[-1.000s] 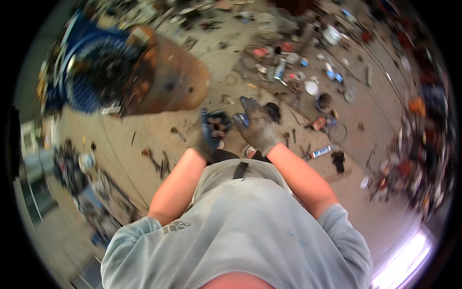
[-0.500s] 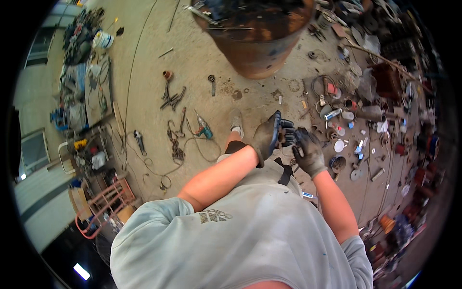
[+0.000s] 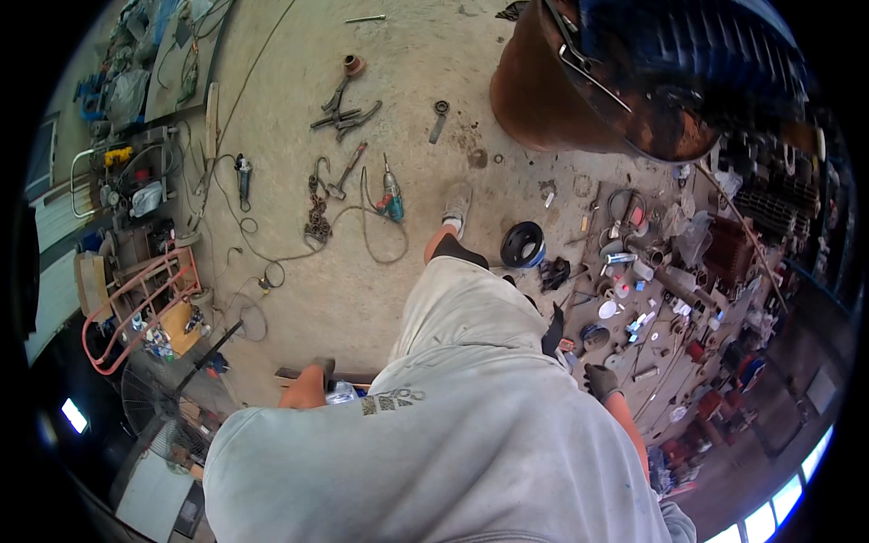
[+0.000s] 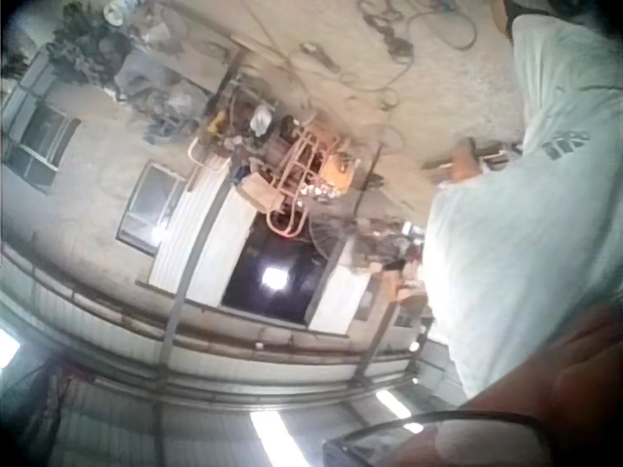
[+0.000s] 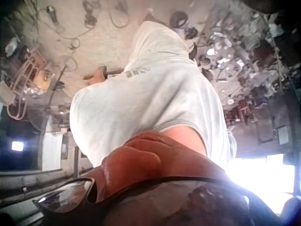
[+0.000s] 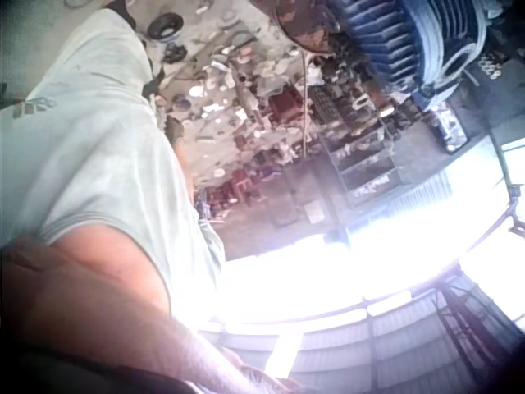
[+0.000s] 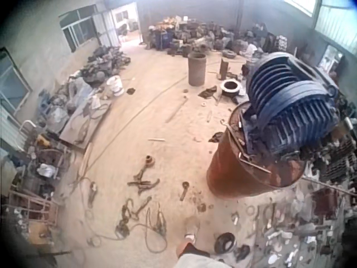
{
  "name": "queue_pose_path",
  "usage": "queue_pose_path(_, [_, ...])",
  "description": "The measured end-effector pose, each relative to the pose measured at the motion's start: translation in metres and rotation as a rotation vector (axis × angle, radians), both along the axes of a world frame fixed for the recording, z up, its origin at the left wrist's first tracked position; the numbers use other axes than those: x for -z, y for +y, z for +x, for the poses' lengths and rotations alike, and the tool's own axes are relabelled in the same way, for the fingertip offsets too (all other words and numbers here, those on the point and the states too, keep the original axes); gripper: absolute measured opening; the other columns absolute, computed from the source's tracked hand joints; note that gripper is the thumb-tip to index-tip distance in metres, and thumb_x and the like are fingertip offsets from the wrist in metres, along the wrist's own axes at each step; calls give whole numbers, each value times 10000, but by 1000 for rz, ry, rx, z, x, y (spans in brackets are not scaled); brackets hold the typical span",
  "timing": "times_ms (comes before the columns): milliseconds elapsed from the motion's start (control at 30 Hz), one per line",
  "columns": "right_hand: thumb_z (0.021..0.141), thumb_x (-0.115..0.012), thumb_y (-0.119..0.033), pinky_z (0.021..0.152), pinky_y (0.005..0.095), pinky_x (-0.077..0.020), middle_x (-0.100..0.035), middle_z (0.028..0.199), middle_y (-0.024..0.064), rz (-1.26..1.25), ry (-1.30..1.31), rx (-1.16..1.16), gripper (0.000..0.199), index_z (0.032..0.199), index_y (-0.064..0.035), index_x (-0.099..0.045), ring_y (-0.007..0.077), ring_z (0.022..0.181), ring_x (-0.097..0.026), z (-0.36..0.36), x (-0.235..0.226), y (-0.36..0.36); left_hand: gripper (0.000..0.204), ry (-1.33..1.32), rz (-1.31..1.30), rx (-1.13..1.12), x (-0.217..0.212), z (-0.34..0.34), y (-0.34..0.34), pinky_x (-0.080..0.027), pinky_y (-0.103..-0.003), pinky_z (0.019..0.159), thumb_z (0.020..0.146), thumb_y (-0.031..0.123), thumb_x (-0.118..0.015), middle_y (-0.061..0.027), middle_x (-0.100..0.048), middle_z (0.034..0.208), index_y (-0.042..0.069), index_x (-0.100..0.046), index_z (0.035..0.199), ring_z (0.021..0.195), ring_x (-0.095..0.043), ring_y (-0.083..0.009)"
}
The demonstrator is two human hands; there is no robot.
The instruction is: The person cleans a mechanical part with a rag, applies sealant using a caulking gun, and attaches the part to a larger blue motor assembly. The person then picks up a small metal component and places it on the motor.
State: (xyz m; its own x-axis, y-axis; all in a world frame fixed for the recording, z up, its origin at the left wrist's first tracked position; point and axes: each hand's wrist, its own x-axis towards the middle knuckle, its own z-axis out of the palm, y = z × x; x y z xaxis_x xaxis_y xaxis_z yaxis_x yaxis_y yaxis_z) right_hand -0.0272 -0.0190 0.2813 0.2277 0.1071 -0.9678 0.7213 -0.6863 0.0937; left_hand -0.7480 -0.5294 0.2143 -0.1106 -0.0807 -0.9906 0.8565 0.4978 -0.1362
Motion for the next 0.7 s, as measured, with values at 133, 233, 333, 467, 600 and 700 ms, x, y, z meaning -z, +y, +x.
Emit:
queue_pose_path(133, [1029,-719,-295,691,376,-576,-787,1097,81,275,-22,107,382,1337,-71,-749,215,800,-726,-50,6,85,384,259,-292,-1083,35,58,22,-595,-493,908,1065,331,-591,-209,-689,1318,74,-721,1317,1083,-715,-358])
queue_pose_path(233, [1035,-717,-284,718,341,-577,-794,1077,84,370,126,-29,394,1342,-40,-750,206,800,-724,-109,12,123,444,360,-314,-1502,31,60,83,-615,-545,722,1068,461,-619,-210,-725,1027,47,-669,1220,792,-711,-355])
queue_pose_path(333, [1035,-721,-307,713,332,-566,-791,1063,74,424,178,-65,389,1317,-41,-755,182,835,-726,-114,12,132,480,295,-166,-1563,44,59,143,-626,-544,661,1066,509,-625,-206,-741,925,45,-647,1185,691,-709,-340])
queue_pose_path(467, [1031,-715,-343,687,353,-558,-784,999,58,482,140,-61,379,1280,-62,-764,178,818,-725,-120,3,114,423,285,-43,-1505,35,44,193,-618,-481,613,1067,443,-621,-189,-748,920,40,-667,1187,642,-698,-295])
queue_pose_path(600, [1011,-704,-362,725,365,-588,-807,986,88,513,107,49,379,1244,-75,-790,205,800,-756,-47,51,47,417,265,146,-1391,10,26,210,-621,-456,623,1070,453,-632,-159,-745,904,42,-678,1118,666,-697,-275])
queue_pose_path(700, [973,-743,-385,786,439,-620,-825,1024,143,594,-155,-995,317,1085,-94,-799,313,843,-788,213,-2,-9,454,-113,94,-1300,81,130,259,-626,-451,642,1076,464,-633,-158,-755,945,23,-693,1165,721,-712,-274])
